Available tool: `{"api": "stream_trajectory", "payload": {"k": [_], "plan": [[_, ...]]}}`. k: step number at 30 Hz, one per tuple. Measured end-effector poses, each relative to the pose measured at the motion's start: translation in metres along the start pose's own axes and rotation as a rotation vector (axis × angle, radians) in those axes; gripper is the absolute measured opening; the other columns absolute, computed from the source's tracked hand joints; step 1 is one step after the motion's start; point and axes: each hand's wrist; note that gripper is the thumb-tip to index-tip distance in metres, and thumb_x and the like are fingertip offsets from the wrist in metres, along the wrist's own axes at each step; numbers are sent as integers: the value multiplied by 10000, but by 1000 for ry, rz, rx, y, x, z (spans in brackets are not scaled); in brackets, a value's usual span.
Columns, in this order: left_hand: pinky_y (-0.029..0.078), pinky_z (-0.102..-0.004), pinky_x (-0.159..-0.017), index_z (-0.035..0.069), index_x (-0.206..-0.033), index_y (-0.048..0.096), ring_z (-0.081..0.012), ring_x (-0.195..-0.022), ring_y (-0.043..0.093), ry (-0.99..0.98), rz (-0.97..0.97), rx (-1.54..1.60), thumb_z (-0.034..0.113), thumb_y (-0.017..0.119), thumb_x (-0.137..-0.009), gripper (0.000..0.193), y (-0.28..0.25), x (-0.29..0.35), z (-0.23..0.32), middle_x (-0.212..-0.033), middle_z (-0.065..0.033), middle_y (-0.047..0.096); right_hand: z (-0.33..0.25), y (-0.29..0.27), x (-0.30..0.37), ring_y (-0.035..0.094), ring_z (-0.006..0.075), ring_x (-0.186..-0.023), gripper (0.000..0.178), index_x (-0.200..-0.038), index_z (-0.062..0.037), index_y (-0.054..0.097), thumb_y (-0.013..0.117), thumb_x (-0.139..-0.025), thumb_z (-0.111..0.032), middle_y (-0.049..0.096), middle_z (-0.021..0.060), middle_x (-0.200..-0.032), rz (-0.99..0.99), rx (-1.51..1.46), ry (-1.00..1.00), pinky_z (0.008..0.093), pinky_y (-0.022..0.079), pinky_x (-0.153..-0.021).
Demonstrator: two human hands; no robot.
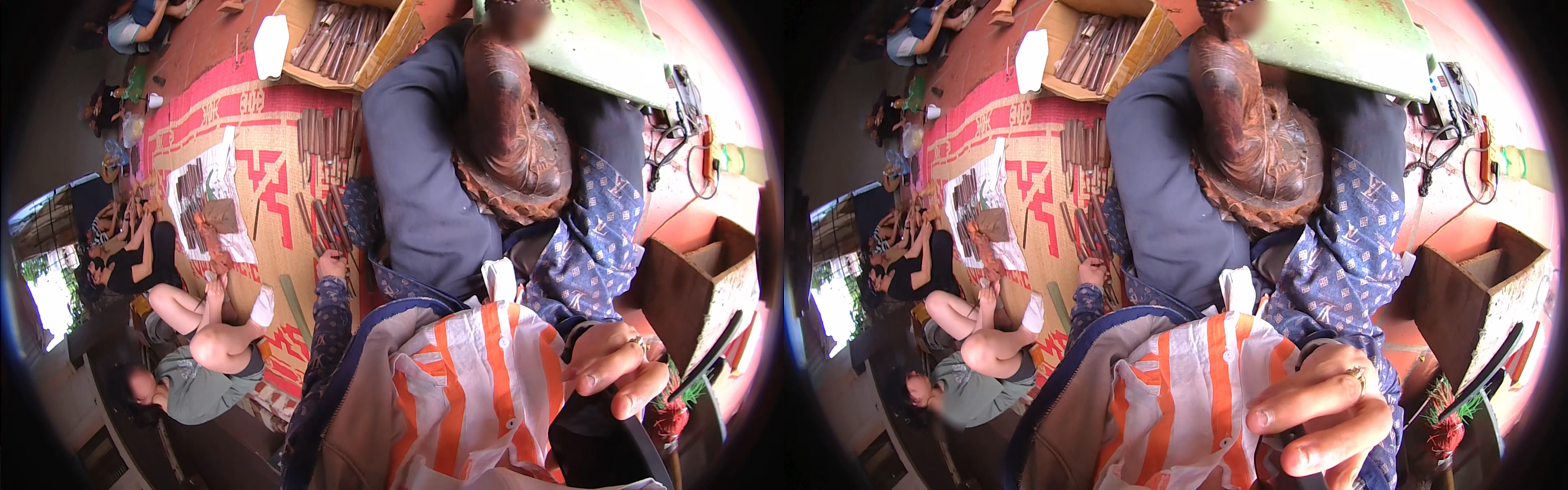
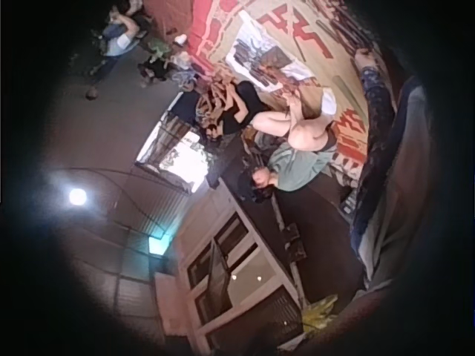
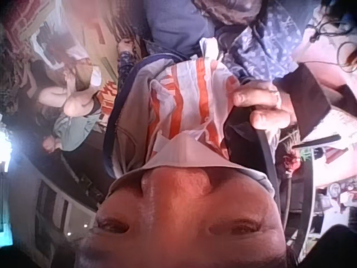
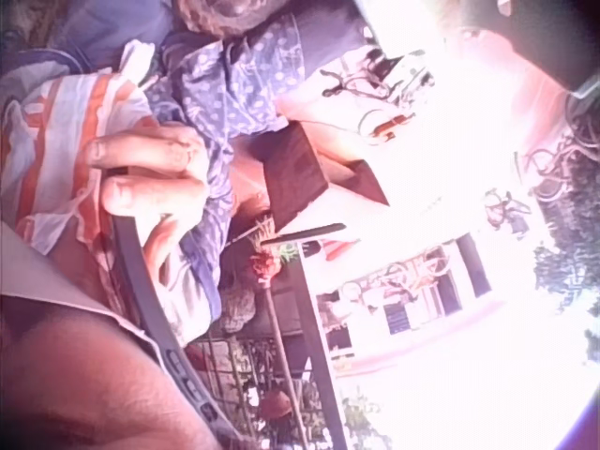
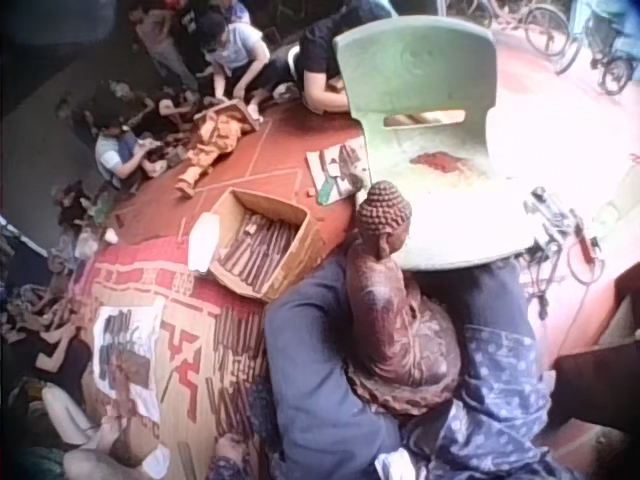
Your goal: The person carves a wooden Buddha head sculpture using a chisel and mallet. They hold the sculpture with one hand and strike the chisel with the mallet to shape the hair and facial features.
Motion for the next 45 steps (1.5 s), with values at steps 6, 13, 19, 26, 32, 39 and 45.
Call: {"api": "stream_trajectory", "payload": {"k": [6,13,19,26,32,39,45], "plan": [[526,-335,-722,46,-1054,463,-170,-742,609,-105,-553,815,-1,520,-844,222,-57,36,65,-815,-56,598,3,-13,7,592,242,-689,261,-1084,-146,522,557,-875,-298,609,177,-1012,52,-26,-144,286,486,-564],[528,-297,-724,73,-1009,406,-191,-801,634,389,-615,942,-74,563,-793,305,-104,67,241,-814,-92,601,-1,-21,15,612,254,-704,278,-1094,-146,517,519,-890,-335,596,187,-1044,175,18,-249,265,505,-543],[547,-327,-692,53,-1035,349,-275,-780,652,789,-679,722,-30,544,-831,294,-125,117,389,-797,-185,620,-2,-28,26,613,255,-714,278,-1104,-133,518,505,-899,-320,594,196,-1039,222,8,-317,272,521,-575],[567,-347,-713,29,-1018,379,-328,-856,646,1036,-506,700,26,471,-904,146,-107,180,492,-898,-271,617,-4,-33,26,610,258,-708,278,-1101,-89,512,502,-903,-283,586,224,-1028,257,32,-390,260,525,-624],[552,-329,-736,-31,-1010,438,-281,-882,642,1188,-160,812,24,518,-888,156,-83,195,517,-920,-242,626,-5,-40,30,609,250,-701,266,-1114,-84,498,505,-907,-250,585,224,-1025,256,49,-433,244,521,-618],[517,-291,-777,-17,-892,441,-217,-838,630,1369,156,857,24,587,-851,157,-62,183,517,-884,-162,604,-6,-44,33,604,241,-718,261,-1120,-102,497,549,-886,-206,582,212,-1040,279,72,-436,230,518,-615],[504,-294,-761,12,-884,416,-181,-836,590,1544,291,769,17,582,-854,169,-50,180,522,-863,-130,580,-10,-42,32,597,241,-739,271,-1120,-110,500,563,-879,-215,580,207,-1049,299,69,-416,231,508,-596]]}}
Point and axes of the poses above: each hand's wrist, its own x-axis away from the middle knuckle, its own y-axis out of the palm, z = x × y
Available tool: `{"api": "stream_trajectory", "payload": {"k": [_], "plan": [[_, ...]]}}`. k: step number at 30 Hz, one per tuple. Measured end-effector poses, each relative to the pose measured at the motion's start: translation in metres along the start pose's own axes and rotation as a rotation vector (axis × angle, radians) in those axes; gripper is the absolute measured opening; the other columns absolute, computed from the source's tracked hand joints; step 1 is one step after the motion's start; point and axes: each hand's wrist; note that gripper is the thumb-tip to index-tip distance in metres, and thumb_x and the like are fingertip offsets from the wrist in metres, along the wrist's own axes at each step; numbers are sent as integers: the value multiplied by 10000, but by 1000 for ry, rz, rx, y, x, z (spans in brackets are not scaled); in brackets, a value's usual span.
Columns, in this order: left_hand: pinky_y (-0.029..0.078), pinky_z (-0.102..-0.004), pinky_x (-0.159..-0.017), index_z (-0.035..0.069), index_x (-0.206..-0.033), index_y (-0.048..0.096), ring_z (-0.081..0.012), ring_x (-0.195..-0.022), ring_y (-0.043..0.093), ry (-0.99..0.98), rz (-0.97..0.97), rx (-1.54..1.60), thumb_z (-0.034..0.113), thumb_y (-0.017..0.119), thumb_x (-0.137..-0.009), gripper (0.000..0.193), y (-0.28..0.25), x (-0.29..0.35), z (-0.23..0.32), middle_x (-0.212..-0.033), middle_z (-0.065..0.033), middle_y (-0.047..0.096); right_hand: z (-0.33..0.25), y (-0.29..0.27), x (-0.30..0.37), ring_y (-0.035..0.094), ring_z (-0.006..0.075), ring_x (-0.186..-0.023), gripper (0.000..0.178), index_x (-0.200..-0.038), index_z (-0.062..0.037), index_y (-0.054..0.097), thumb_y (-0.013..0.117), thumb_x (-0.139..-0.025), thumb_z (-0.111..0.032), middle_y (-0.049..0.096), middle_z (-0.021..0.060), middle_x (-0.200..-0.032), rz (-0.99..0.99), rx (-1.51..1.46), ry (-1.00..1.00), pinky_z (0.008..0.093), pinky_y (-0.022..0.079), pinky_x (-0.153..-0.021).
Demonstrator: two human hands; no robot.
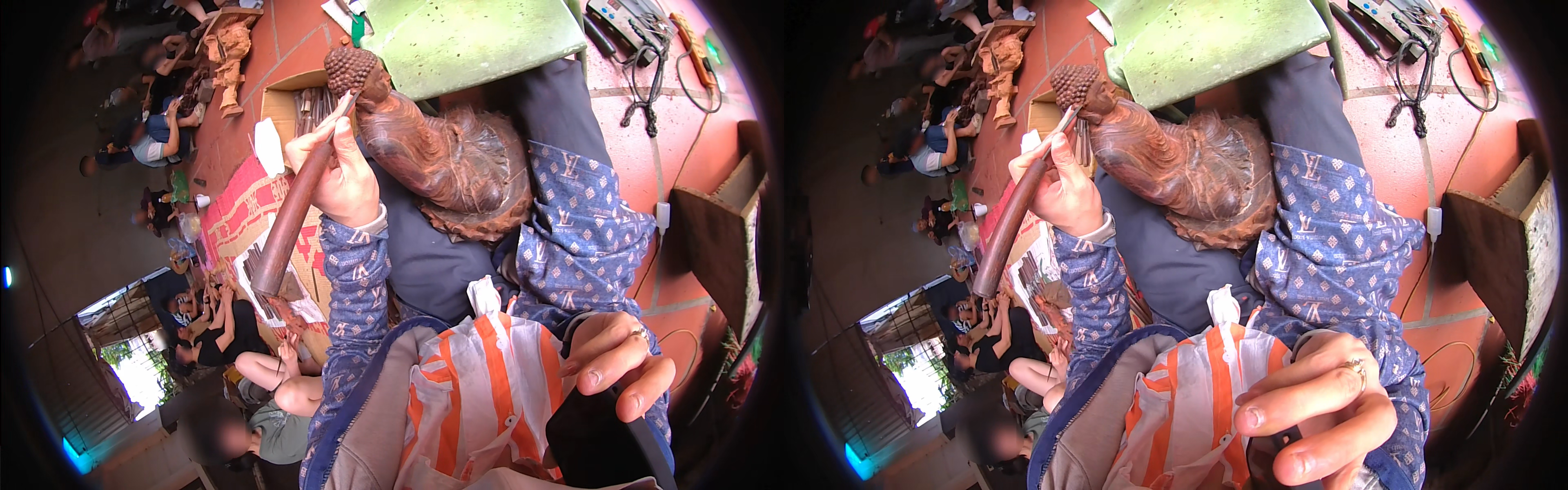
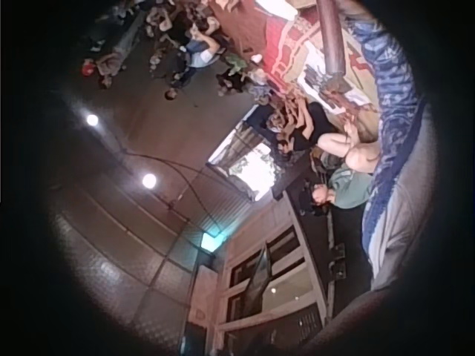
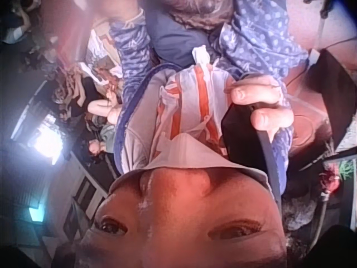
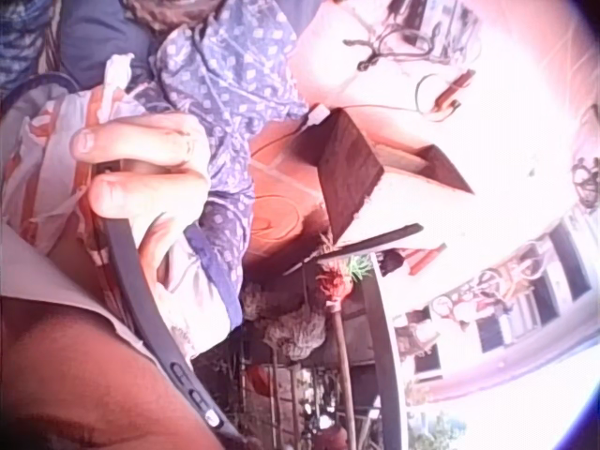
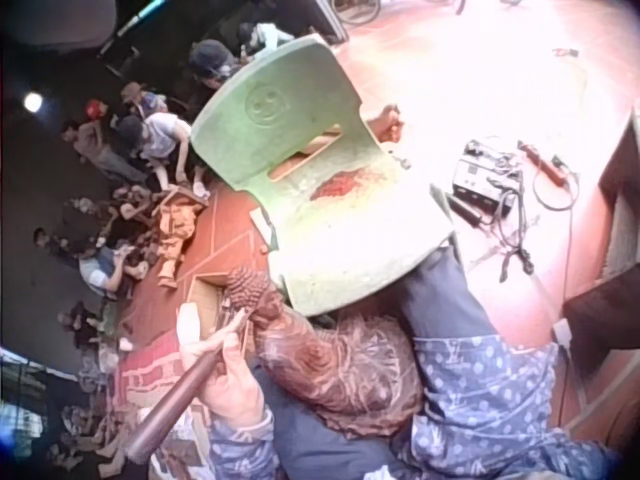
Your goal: The person carves a wooden Buddha head sculpture using a chisel and mallet. They hold the sculpture with one hand and strike the chisel with the mallet to shape the hair and facial features.
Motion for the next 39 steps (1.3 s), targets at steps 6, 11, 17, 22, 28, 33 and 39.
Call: {"api": "stream_trajectory", "payload": {"k": [6,11,17,22,28,33,39], "plan": [[500,-319,-790,18,-864,387,-237,-876,616,15,-39,-39,47,583,-861,198,-3,1,-2,-905,-195,612,-2,0,-2,597,247,-746,260,-1119,-127,499,523,-899,-263,579,202,-1059,-8,-40,38,240,502,-589],[503,-358,-823,19,-874,362,-300,-932,619,55,-86,-24,20,559,-866,197,-5,1,-6,-952,-263,604,-1,-2,0,597,243,-734,257,-1119,-133,496,488,-915,-289,579,201,-1059,-31,-59,39,250,497,-583],[496,-364,-834,14,-876,372,-308,-935,619,62,-82,-4,15,558,-863,187,-6,3,-11,-953,-268,609,-2,-1,1,594,242,-728,259,-1118,-132,498,501,-908,-283,580,198,-1053,-24,-43,35,244,496,-600],[490,-356,-827,4,-872,409,-304,-929,625,128,-51,-12,25,581,-853,174,-5,4,-16,-953,-260,620,-3,-1,-2,592,243,-743,266,-1119,-132,499,508,-903,-286,580,196,-1053,-34,-60,68,241,492,-607],[497,-383,-832,0,-881,390,-333,-928,620,73,22,136,-1,577,-846,190,-1,9,-23,-953,-282,607,-6,2,-4,591,247,-756,269,-1123,-137,500,488,-909,-298,579,194,-1062,-27,-55,96,256,487,-607],[493,-385,-844,2,-883,384,-339,-946,613,52,22,139,-13,571,-845,192,1,11,-21,-951,-287,602,-4,1,-5,594,245,-732,277,-1121,-119,501,482,-912,-299,582,205,-1052,-43,-47,84,252,501,-608],[469,-404,-879,4,-879,387,-341,-959,608,-7,20,174,-29,567,-841,187,-3,9,-24,-952,-277,606,-3,2,-5,600,244,-711,283,-1113,-97,502,483,-912,-295,588,215,-1027,-38,-18,56,250,517,-609]]}}
Point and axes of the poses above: each hand's wrist, its own x-axis away from the middle knuckle, its own y-axis out of the palm, z = x × y
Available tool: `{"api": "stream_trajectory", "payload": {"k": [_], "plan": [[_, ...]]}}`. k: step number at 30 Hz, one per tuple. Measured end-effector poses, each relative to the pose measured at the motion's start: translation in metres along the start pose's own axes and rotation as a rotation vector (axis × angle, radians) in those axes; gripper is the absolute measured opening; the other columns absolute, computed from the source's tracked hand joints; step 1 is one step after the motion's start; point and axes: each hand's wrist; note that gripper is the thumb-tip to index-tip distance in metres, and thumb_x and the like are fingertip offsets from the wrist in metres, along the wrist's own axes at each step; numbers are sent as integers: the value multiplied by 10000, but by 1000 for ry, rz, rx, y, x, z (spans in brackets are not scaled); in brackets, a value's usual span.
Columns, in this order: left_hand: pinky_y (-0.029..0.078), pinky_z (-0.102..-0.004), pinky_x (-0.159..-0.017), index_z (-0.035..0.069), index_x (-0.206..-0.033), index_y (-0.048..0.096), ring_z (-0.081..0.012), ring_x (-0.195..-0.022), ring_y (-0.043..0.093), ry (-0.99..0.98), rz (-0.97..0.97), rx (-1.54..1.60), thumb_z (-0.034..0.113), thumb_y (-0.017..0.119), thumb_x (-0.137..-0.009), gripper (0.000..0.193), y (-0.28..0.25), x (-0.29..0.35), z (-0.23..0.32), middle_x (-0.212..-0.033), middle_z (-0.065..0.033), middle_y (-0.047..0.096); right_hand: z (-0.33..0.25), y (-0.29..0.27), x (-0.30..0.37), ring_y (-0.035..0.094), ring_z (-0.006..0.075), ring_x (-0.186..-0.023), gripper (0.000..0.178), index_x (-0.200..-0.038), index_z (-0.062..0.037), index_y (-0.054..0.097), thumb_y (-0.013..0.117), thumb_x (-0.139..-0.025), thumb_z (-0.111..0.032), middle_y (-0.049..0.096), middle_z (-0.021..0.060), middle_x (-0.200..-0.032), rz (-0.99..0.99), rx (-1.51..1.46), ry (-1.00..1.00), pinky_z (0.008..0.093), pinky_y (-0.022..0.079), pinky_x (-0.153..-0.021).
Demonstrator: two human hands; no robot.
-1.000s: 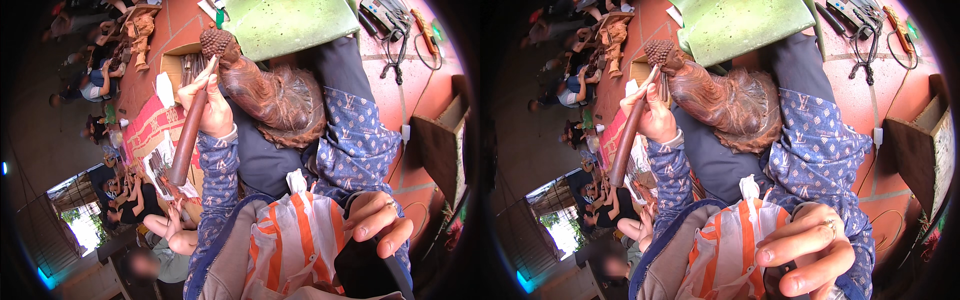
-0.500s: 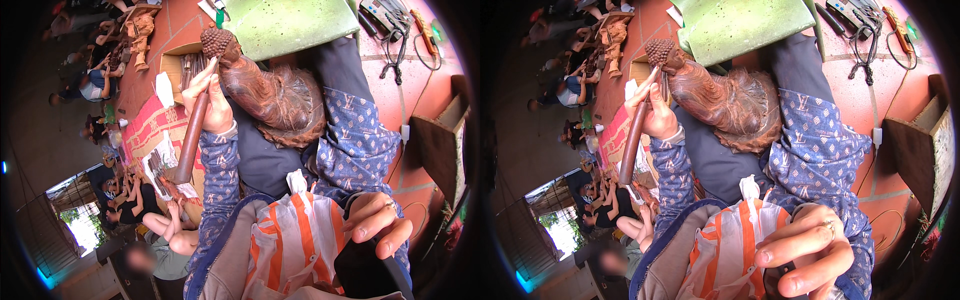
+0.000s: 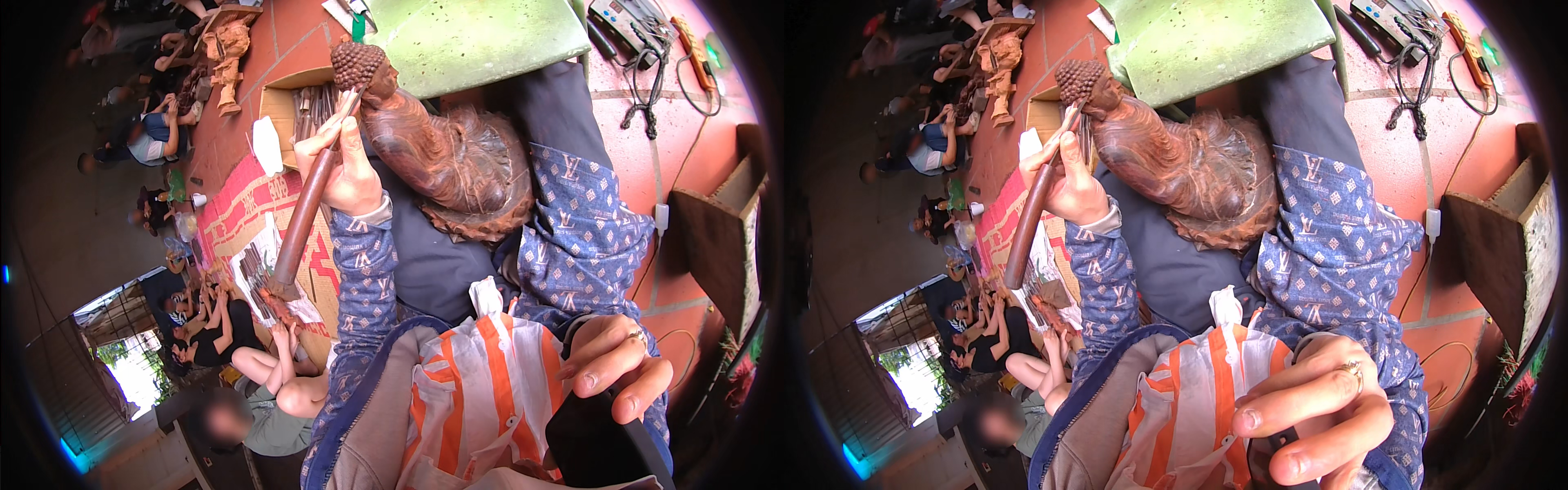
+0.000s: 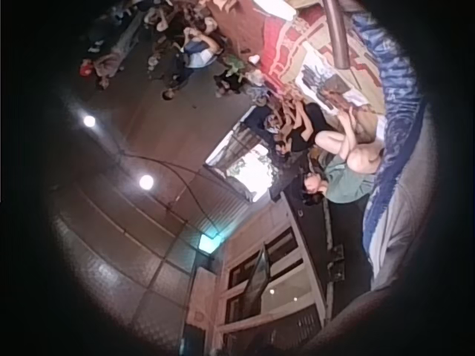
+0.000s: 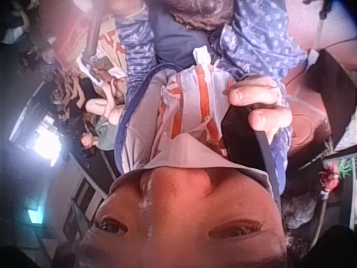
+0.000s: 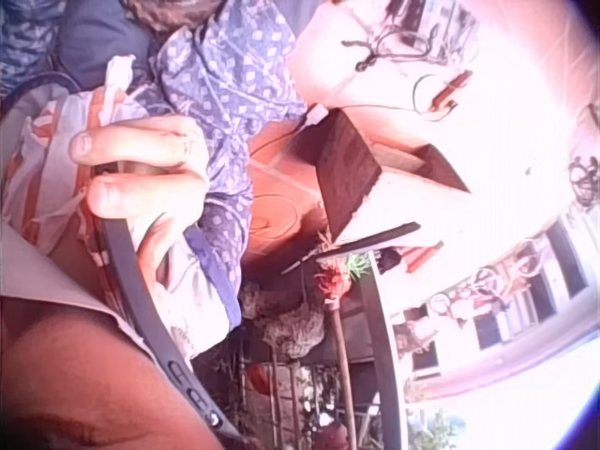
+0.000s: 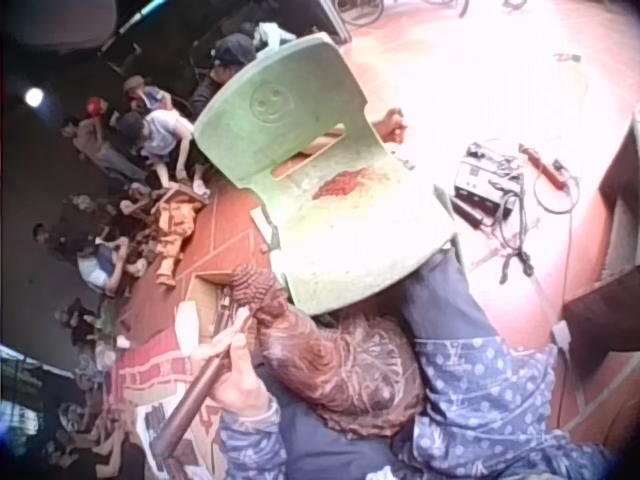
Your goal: The person carves a wooden Buddha head sculpture using a chisel and mallet. They hold the sculpture with one hand and strike the chisel with the mallet to shape the hair and facial features.
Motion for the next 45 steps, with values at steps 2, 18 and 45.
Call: {"api": "stream_trajectory", "payload": {"k": [2,18,45], "plan": [[452,-417,-902,4,-870,392,-344,-966,605,-34,8,58,-37,568,-838,183,0,-2,2,-964,-278,606,-1,1,0,601,244,-720,275,-1110,-106,505,482,-912,-296,588,210,-1032,8,12,3,250,511,-603],[441,-411,-924,2,-845,430,-317,-970,610,-11,-92,-13,-55,572,-825,154,-4,-9,6,-977,-270,613,-3,0,-2,612,258,-718,278,-1104,-110,504,498,-905,-304,588,217,-1036,-31,-39,3,259,517,-606],[423,-389,-920,29,-831,410,-314,-999,591,-164,-169,162,-12,583,-830,177,-18,-15,10,-1011,-301,591,2,-2,2,617,262,-714,325,-1092,-81,510,552,-870,-314,587,227,-1018,20,-23,-23,256,534,-626]]}}
Point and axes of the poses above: each hand's wrist, its own x-axis away from the middle knuckle, its own y-axis out of the palm, z = x × y
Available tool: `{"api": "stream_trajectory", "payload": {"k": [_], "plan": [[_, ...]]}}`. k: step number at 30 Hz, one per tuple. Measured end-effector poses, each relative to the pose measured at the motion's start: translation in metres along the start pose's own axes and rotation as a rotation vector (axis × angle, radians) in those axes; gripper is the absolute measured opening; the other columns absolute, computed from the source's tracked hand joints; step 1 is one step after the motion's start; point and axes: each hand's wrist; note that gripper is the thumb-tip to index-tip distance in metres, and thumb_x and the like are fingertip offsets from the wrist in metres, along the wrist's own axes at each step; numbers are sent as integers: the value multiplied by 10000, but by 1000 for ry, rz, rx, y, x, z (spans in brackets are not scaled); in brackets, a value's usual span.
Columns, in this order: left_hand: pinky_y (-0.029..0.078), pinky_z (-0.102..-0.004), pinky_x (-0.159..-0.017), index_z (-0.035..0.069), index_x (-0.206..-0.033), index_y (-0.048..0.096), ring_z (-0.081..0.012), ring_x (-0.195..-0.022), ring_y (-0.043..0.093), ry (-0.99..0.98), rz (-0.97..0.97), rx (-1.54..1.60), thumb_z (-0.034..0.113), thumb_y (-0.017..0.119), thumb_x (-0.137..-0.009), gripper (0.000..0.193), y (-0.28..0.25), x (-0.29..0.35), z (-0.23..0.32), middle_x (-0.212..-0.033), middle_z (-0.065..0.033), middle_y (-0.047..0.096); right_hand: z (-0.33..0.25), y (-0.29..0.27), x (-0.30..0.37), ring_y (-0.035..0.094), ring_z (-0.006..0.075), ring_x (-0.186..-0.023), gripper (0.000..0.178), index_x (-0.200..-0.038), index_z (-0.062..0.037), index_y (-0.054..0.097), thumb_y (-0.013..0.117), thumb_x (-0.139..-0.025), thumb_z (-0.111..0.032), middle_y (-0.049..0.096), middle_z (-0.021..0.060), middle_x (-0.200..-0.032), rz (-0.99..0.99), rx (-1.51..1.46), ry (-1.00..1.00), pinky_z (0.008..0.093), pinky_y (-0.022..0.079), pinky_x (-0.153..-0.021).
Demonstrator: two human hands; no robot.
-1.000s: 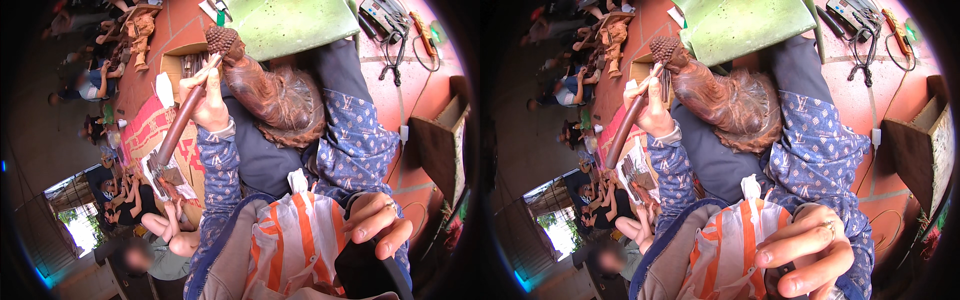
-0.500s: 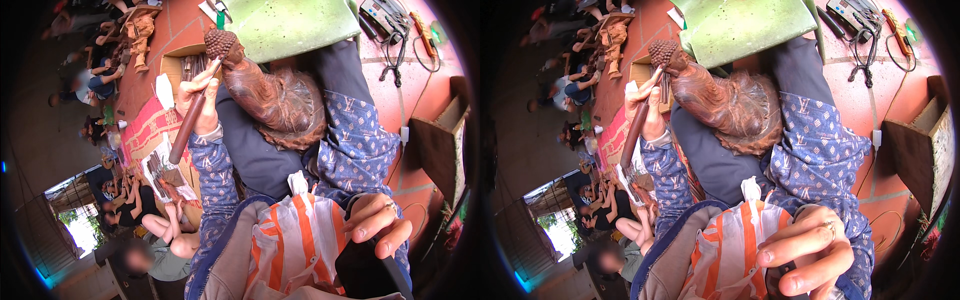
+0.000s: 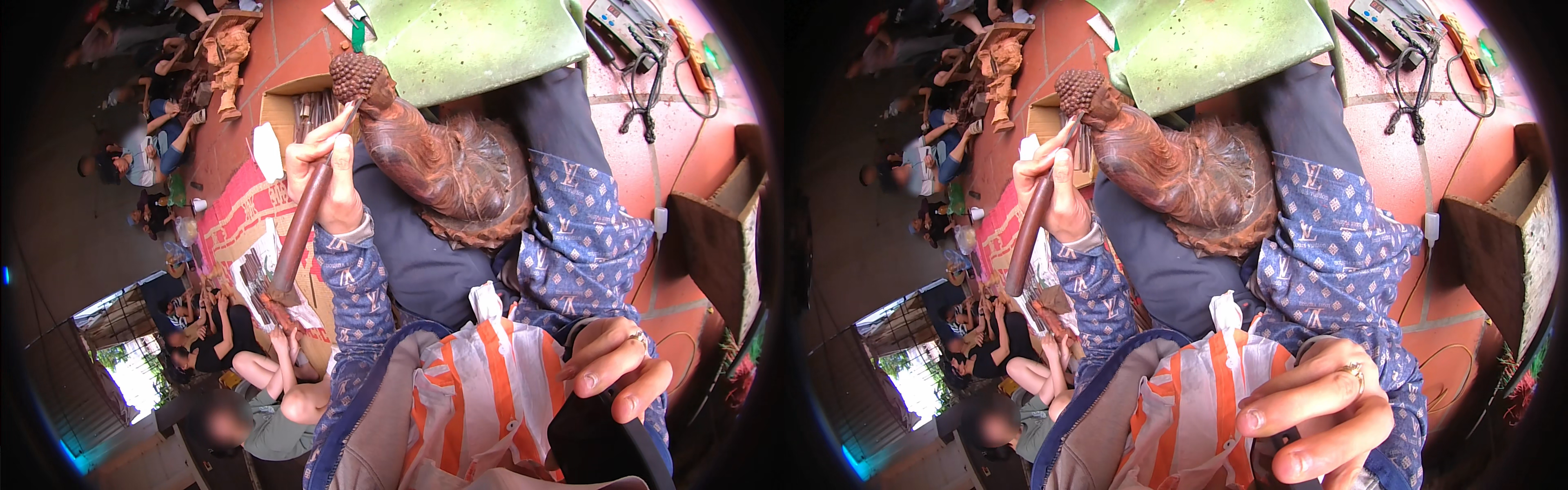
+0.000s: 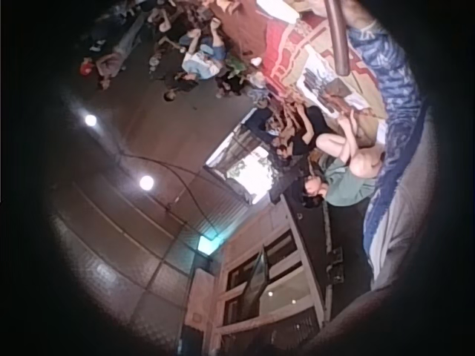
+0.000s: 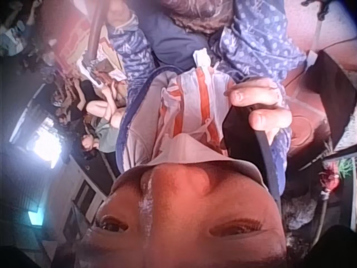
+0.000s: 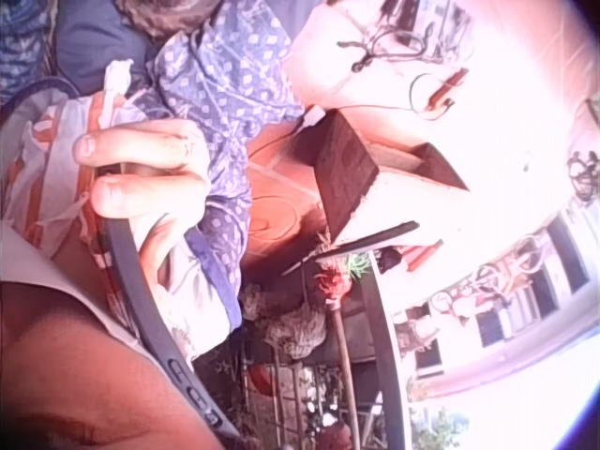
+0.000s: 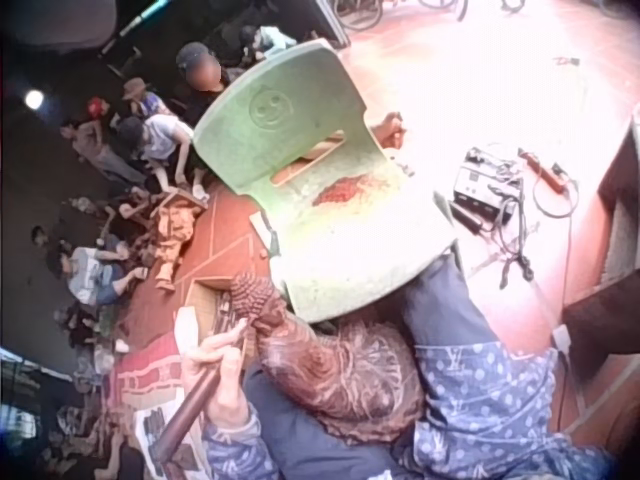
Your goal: The person carves a wooden Buddha head sculpture using a chisel and mallet. They hold the sculpture with one hand and strike the chisel with the mallet to shape the hair and facial features.
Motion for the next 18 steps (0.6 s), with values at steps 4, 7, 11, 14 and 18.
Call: {"api": "stream_trajectory", "payload": {"k": [4,7,11,14,18], "plan": [[428,-372,-908,33,-822,405,-293,-985,596,-14,34,-1,-11,583,-829,183,2,1,1,-1000,-301,595,1,-1,-1,620,265,-706,336,-1091,-67,507,552,-869,-316,585,235,-1012,-11,-21,-21,257,540,-630],[432,-363,-903,33,-817,406,-281,-973,601,-34,48,-13,-17,578,-828,179,4,0,4,-993,-296,600,1,-1,-1,621,265,-707,337,-1091,-66,507,550,-870,-317,584,238,-1013,-12,-6,-26,256,540,-631],[438,-356,-895,29,-810,410,-278,-963,606,-69,40,-47,-24,572,-827,172,8,-3,12,-993,-288,604,-2,-1,-2,622,265,-716,333,-1094,-71,506,551,-871,-313,584,236,-1017,-5,10,-9,253,538,-634],[446,-349,-886,22,-811,414,-280,-958,609,-85,30,8,-30,571,-827,166,4,-5,10,-992,-285,605,-2,-2,0,621,264,-726,326,-1097,-80,506,556,-870,-308,585,230,-1021,-11,-4,-11,249,535,-636],[424,-340,-900,17,-807,432,-260,-943,610,-58,1,-45,-47,564,-824,148,3,-8,12,-974,-268,617,-4,0,-1,622,266,-726,318,-1098,-90,508,552,-873,-311,588,224,-1023,-7,-1,16,252,534,-632]]}}
Point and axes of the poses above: each hand's wrist, its own x-axis away from the middle knuckle, its own y-axis out of the palm, z = x × y
